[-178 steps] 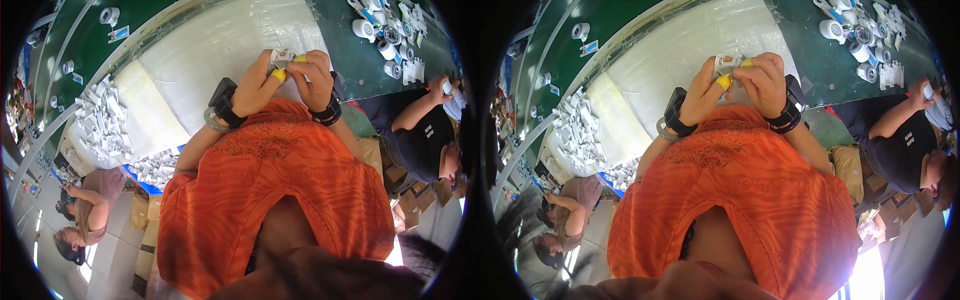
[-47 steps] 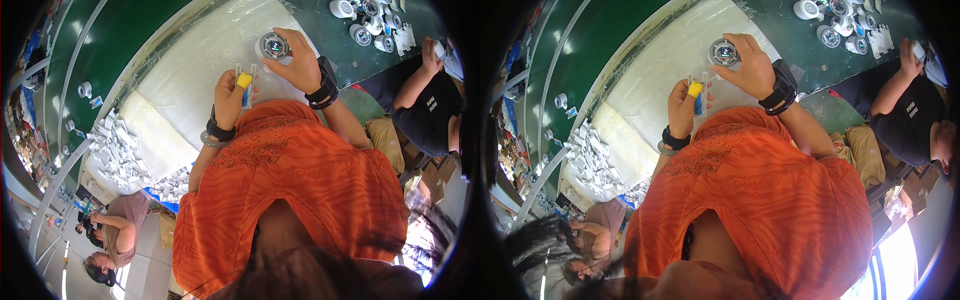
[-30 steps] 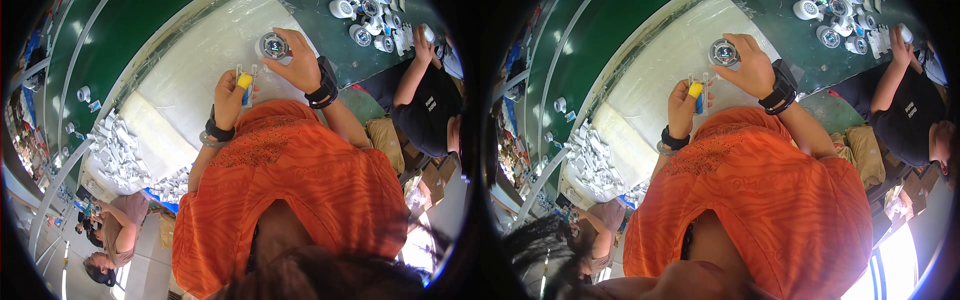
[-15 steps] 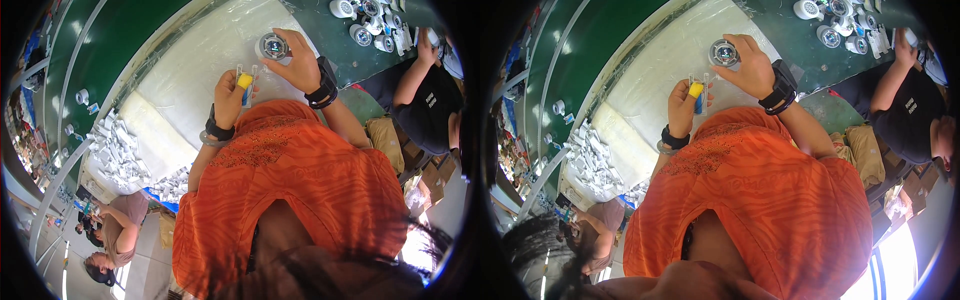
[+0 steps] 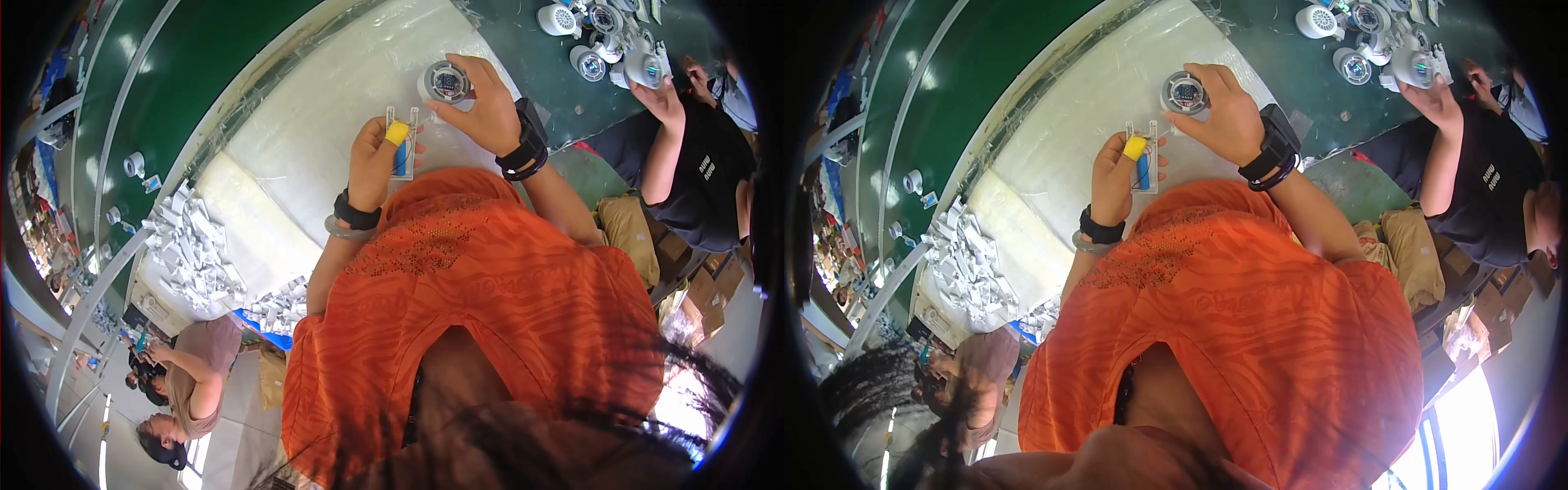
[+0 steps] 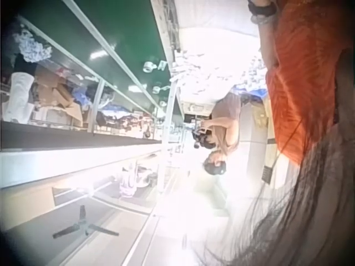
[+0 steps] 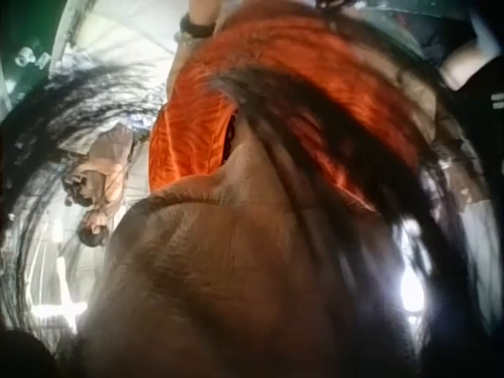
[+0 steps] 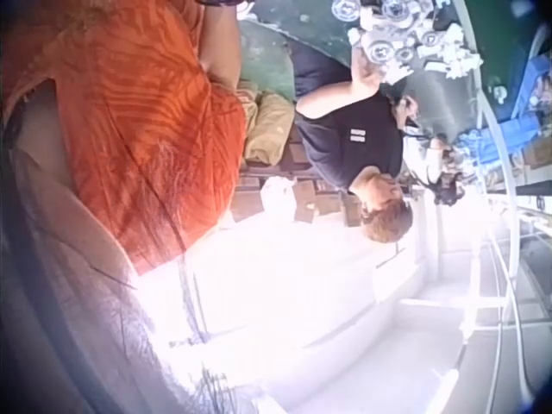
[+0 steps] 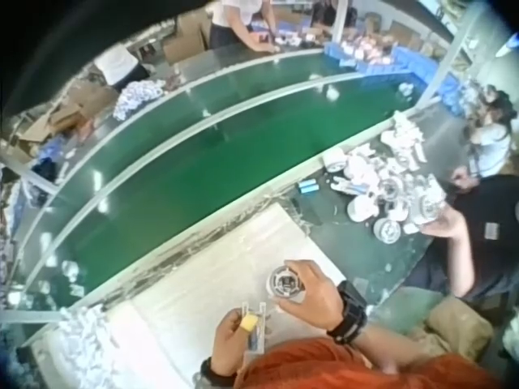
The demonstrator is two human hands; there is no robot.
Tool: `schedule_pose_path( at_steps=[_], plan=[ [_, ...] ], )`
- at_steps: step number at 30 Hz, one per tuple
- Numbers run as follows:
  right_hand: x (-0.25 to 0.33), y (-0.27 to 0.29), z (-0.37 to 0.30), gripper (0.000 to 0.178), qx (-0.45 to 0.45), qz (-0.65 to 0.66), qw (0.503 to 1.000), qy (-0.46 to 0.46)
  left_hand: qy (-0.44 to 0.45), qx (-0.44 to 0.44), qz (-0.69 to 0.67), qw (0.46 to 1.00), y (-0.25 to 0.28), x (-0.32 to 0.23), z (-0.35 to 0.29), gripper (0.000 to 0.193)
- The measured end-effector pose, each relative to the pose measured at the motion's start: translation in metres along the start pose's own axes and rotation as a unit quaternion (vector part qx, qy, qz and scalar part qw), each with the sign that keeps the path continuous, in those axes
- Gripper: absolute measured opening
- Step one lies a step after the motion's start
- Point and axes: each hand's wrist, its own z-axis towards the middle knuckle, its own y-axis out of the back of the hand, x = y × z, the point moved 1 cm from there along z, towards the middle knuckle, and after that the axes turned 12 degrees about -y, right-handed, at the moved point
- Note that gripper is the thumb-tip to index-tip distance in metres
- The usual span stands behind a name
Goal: Assembling small electronic components onto a base housing at a factory workstation.
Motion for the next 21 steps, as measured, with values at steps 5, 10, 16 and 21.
schedule_pose_path(
  at_steps=[5, 10, 16, 21],
  plan=[
    [-0.016, -0.011, 0.002, 0.063, 0.003, 0.018, 1.000, -0.006, 0.026, 0.013, -0.014, 0.999, 0.009, -0.005, 0.012, 0.024],
    [-0.037, -0.024, 0.006, 0.051, 0.102, 0.126, 0.982, -0.099, -0.009, 0.014, -0.054, 0.998, 0.034, -0.024, 0.037, 0.023],
    [-0.062, -0.007, 0.030, 0.042, 0.069, 0.060, 0.993, -0.077, -0.181, -0.088, -0.036, 0.979, 0.104, -0.068, 0.073, 0.041],
    [-0.094, 0.032, 0.061, 0.031, -0.081, -0.018, 0.996, 0.015, -0.266, -0.165, -0.189, 0.931, 0.140, -0.083, 0.079, 0.045]
  ],
)
